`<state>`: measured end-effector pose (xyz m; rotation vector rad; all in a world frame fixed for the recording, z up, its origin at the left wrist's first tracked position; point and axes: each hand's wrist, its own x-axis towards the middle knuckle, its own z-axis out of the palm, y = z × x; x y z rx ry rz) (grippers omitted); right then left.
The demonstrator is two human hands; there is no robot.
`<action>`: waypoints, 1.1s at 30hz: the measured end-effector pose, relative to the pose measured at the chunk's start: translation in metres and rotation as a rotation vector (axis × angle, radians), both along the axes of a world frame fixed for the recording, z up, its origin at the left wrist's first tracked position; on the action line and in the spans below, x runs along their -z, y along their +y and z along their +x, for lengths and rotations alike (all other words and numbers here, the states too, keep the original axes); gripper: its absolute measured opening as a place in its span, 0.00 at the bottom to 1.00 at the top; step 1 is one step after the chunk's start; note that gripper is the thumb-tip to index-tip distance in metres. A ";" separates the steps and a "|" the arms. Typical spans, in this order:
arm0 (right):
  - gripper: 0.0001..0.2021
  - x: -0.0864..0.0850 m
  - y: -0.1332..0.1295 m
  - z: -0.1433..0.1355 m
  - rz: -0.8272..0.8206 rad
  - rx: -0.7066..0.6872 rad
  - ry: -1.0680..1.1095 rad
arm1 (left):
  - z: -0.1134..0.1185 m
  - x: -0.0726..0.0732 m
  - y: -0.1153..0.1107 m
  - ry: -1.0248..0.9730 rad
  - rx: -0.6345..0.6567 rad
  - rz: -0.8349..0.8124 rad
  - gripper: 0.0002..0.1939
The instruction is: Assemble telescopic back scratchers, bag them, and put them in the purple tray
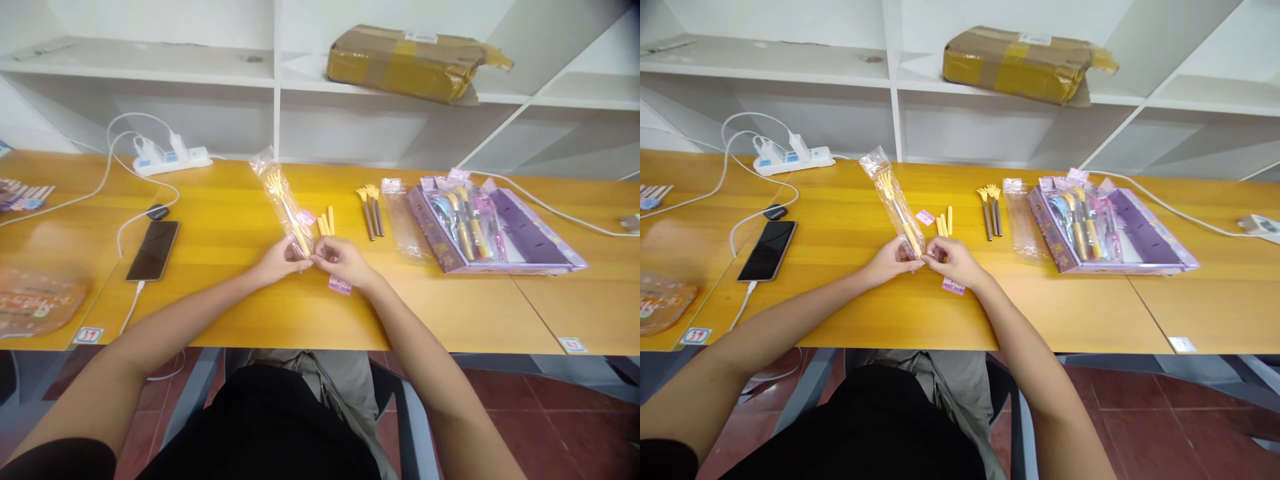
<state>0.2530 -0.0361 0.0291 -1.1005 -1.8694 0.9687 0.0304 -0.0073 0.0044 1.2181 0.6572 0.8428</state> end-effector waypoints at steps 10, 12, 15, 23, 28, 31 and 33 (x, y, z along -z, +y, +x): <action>0.23 0.008 0.005 0.005 -0.213 0.004 0.130 | 0.000 -0.003 0.000 -0.003 0.002 0.056 0.25; 0.24 0.008 0.005 0.007 -0.218 0.015 0.101 | 0.000 -0.003 0.000 0.010 0.006 0.048 0.26; 0.24 0.008 0.005 0.008 -0.217 0.013 0.086 | 0.000 -0.001 0.001 0.022 0.017 0.039 0.27; 0.23 0.009 0.007 0.010 -0.245 -0.078 0.066 | -0.002 0.004 0.003 0.040 0.050 0.061 0.26; 0.21 0.004 0.006 0.014 -0.228 -0.073 0.022 | -0.002 0.011 0.005 0.049 0.068 0.076 0.28; 0.21 0.001 0.004 0.015 -0.216 -0.070 -0.010 | -0.001 0.013 0.005 0.064 0.097 0.099 0.30; 0.21 0.000 0.004 0.013 -0.224 -0.057 0.013 | -0.002 0.011 0.004 0.098 0.130 0.138 0.32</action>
